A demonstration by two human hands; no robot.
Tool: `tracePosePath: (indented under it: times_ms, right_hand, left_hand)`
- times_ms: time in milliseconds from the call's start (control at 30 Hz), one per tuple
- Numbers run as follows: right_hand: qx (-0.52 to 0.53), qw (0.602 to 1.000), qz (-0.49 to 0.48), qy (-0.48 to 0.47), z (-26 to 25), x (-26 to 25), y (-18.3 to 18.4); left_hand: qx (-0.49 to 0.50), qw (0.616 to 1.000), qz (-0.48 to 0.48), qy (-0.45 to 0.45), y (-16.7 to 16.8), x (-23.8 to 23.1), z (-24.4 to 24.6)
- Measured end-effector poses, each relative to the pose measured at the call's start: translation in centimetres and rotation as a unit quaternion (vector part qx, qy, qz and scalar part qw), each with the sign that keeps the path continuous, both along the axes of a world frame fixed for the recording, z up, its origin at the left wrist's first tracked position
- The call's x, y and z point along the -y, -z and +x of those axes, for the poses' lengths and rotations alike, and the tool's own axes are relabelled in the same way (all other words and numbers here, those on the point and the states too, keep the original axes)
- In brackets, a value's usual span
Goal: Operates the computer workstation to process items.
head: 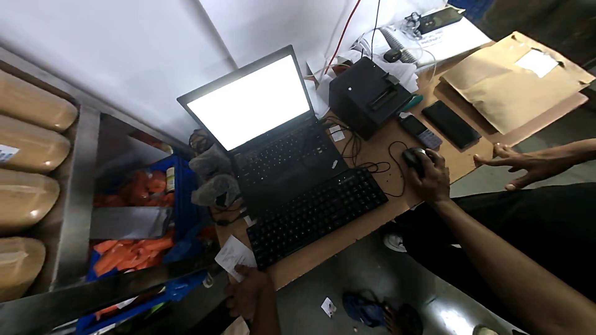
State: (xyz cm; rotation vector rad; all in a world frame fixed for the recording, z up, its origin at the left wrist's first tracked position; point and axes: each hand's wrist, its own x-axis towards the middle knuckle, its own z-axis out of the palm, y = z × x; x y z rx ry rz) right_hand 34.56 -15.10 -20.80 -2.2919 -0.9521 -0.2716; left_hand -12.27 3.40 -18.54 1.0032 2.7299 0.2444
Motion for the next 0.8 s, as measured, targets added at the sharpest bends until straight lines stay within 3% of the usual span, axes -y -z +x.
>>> tracePosePath:
  times_ms: [467, 800]
  right_hand:
    - [-0.010, 1.000, -0.005, -0.003, 0.2, -0.2, 0.3]
    - [-0.005, 1.000, -0.016, 0.006, 0.2, -0.1, 0.4]
  left_hand:
    - [-0.003, 0.999, -0.004, 0.036, -0.1, 0.2, -0.3]
    - [0.012, 1.000, -0.002, 0.012, -0.7, 0.2, 0.1]
